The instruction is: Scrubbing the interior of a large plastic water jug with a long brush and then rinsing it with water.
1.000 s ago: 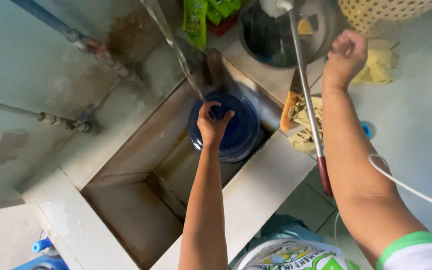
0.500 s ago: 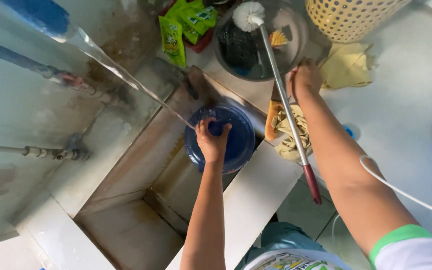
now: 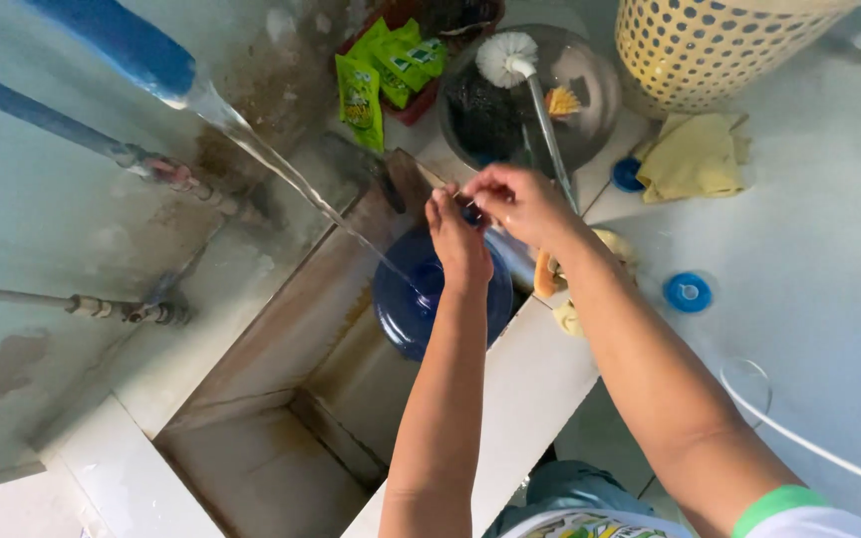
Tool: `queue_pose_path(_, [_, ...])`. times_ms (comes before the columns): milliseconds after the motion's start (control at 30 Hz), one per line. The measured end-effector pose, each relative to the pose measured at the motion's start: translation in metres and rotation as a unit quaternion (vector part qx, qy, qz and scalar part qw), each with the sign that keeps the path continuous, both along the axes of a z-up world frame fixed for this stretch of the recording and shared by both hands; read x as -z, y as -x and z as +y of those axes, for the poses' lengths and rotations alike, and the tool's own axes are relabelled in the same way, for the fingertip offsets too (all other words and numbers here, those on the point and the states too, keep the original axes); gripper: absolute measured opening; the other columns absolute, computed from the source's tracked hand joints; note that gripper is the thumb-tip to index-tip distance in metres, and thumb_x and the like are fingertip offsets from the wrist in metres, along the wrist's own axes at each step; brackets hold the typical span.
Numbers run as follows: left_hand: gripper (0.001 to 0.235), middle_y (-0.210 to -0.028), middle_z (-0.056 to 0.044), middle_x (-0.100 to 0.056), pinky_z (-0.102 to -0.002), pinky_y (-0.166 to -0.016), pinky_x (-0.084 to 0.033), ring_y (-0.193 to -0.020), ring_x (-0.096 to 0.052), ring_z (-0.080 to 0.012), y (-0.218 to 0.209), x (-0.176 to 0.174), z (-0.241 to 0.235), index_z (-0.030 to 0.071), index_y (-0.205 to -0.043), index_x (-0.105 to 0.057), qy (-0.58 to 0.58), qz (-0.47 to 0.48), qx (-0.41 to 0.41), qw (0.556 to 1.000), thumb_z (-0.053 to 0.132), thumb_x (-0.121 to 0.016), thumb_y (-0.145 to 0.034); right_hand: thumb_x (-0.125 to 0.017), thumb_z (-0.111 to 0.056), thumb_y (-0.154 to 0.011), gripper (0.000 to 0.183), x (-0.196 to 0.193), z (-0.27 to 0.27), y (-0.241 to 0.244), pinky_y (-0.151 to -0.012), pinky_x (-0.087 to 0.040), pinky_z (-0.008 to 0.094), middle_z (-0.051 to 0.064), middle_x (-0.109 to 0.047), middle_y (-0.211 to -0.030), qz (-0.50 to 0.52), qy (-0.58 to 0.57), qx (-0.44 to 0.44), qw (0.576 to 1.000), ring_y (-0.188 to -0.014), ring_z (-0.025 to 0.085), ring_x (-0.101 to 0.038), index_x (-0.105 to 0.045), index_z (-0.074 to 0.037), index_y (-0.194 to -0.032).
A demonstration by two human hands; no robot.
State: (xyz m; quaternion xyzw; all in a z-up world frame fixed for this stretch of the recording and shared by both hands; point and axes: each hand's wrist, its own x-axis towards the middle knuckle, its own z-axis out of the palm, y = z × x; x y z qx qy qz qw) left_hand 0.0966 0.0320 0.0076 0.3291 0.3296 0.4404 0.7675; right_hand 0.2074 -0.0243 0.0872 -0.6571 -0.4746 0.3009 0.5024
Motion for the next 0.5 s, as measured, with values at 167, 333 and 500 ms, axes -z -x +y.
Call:
queue_pose_path(167, [0.042, -0.086, -0.004, -0.055, -0.028, -0.046, -0.038, -0.059, -0.054, -0.0158, 0.025, -0.029, -0.022, 0.013, -0.106, -0.051, 0.088, 0.086, -0.06, 0.991, 0.055, -0.043, -0.105, -0.062, -0.002, -0.095, 0.014, 0.097, 0.078, -0.071, -0.082, -0.058, 0.037, 0.013, -0.076, -0.1, -0.183, -0.001, 0.115, 0.977, -0.095, 0.03, -0.074, -0.073, -0.006, -0.103])
queue_pose_path(333, [0.047, -0.084, -0.005, -0.059, -0.03, -0.051, -0.049, -0.064, -0.065, -0.0191, 0.06, -0.029, -0.053, 0.01, -0.1, -0.055, 0.065, 0.133, 0.054, 0.987, 0.054, -0.039, -0.107, -0.068, -0.007, -0.085, 0.022, 0.181, 0.099, -0.138, -0.087, -0.055, 0.049, 0.026, -0.072, -0.108, -0.399, 0.29, 0.082, 0.866, -0.104, 0.042, -0.069, -0.076, 0.0, -0.105])
queue_pose_path(500, [0.047, -0.089, -0.005, -0.065, -0.031, -0.058, -0.053, -0.072, -0.069, -0.0177, 0.122, -0.039, -0.072, 0.01, -0.102, -0.061, 0.055, 0.163, 0.123, 0.977, 0.052, -0.041, -0.106, -0.067, -0.021, -0.091, 0.03, 0.129, 0.09, -0.129, -0.088, -0.055, 0.049, 0.024, -0.073, -0.11, -0.442, 0.335, 0.025, 0.832, -0.107, 0.04, -0.069, -0.075, 0.002, -0.108])
